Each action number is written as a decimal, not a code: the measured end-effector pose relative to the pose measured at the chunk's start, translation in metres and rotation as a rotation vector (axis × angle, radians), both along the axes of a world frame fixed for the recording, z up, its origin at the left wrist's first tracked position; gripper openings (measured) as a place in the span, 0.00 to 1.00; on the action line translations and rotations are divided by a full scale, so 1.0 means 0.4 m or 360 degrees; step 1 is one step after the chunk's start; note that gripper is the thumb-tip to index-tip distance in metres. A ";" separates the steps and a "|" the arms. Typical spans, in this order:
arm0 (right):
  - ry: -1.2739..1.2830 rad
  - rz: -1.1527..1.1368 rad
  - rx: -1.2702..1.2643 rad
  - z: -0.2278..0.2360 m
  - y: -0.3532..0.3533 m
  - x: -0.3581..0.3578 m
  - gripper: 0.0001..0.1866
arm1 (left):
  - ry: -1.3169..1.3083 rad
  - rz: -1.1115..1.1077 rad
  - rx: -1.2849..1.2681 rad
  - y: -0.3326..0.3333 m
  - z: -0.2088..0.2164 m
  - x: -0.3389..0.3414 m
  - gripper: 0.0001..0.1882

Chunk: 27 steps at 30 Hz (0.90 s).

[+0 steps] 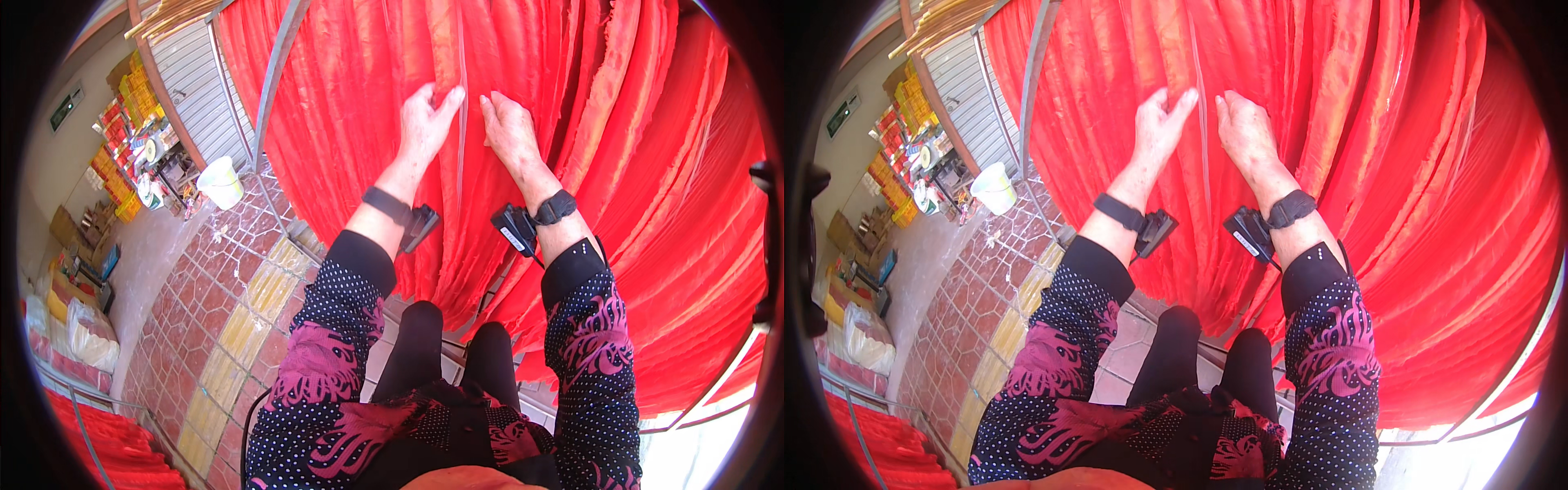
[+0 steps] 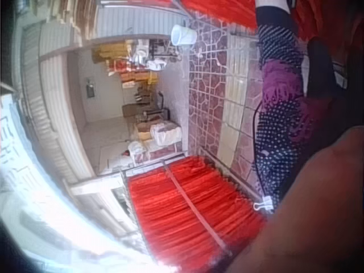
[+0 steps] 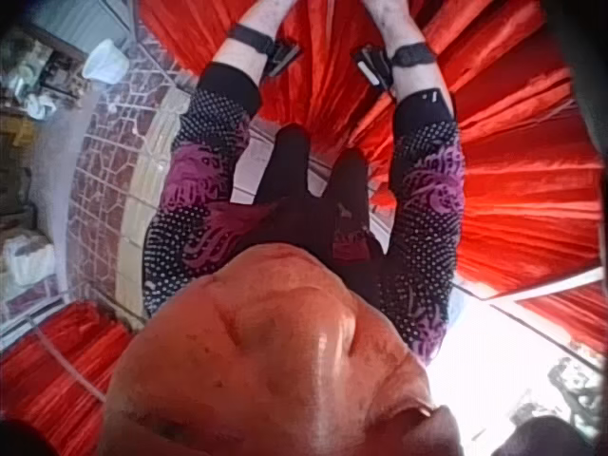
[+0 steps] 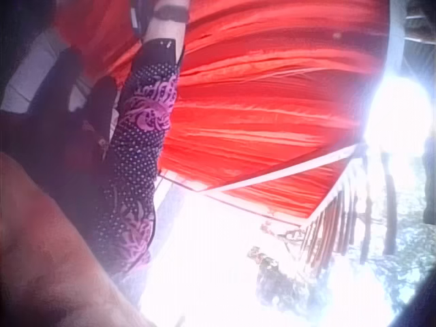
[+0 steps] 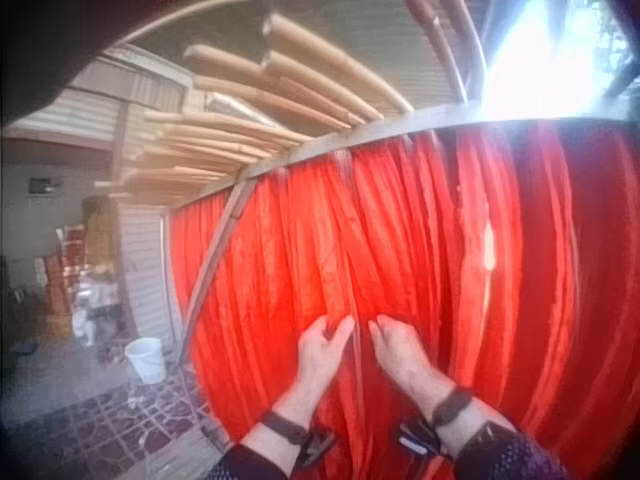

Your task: The person uses both hands to fold and align a large red fabric sheet along a metal frame. They repeatedly pinch and smooth the fabric to create pleats and secure it to the frame, working methodically along the length of the structure.

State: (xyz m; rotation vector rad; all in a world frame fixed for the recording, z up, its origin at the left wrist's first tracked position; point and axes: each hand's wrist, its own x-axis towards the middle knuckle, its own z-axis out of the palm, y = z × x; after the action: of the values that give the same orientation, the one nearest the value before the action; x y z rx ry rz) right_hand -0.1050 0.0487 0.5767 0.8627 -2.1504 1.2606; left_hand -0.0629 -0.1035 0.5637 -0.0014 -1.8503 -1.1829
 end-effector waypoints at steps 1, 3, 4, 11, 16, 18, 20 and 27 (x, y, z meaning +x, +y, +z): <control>0.0001 -0.0019 0.0031 0.006 -0.001 0.000 0.17 | 0.0004 0.0086 -0.0102 -0.004 0.026 -0.007 0.24; 0.0042 -0.0040 0.0063 0.019 -0.006 -0.002 0.17 | 0.0215 -0.0048 -0.0096 -0.006 0.079 -0.029 0.17; 0.0082 -0.0042 0.0062 0.030 -0.014 -0.007 0.17 | 0.0147 0.0015 -0.0152 -0.011 0.103 -0.037 0.16; 0.0415 -0.0152 -0.0011 0.145 -0.065 -0.034 0.17 | 0.0403 0.0091 -0.0322 0.016 0.183 -0.053 0.16; 0.0768 -0.0115 -0.0117 0.223 -0.069 -0.086 0.15 | 0.0363 0.0057 -0.0159 -0.011 0.206 -0.058 0.15; 0.0350 -0.0058 -0.0083 0.241 -0.079 -0.126 0.13 | 0.0309 0.0042 -0.0105 -0.033 0.213 -0.063 0.15; -0.0122 0.0804 -0.1086 0.260 -0.124 -0.155 0.13 | 0.0380 -0.0083 0.0002 -0.044 0.223 -0.072 0.16; 0.0643 -0.0149 -0.0002 0.252 -0.065 -0.120 0.12 | 0.0369 -0.0400 0.0191 -0.036 0.282 -0.101 0.15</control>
State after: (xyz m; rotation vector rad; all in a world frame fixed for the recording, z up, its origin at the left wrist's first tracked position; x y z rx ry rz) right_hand -0.1529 0.0229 0.6774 0.9151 -1.8441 0.9467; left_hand -0.1032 -0.1178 0.6764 -0.2992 -1.6062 -1.4024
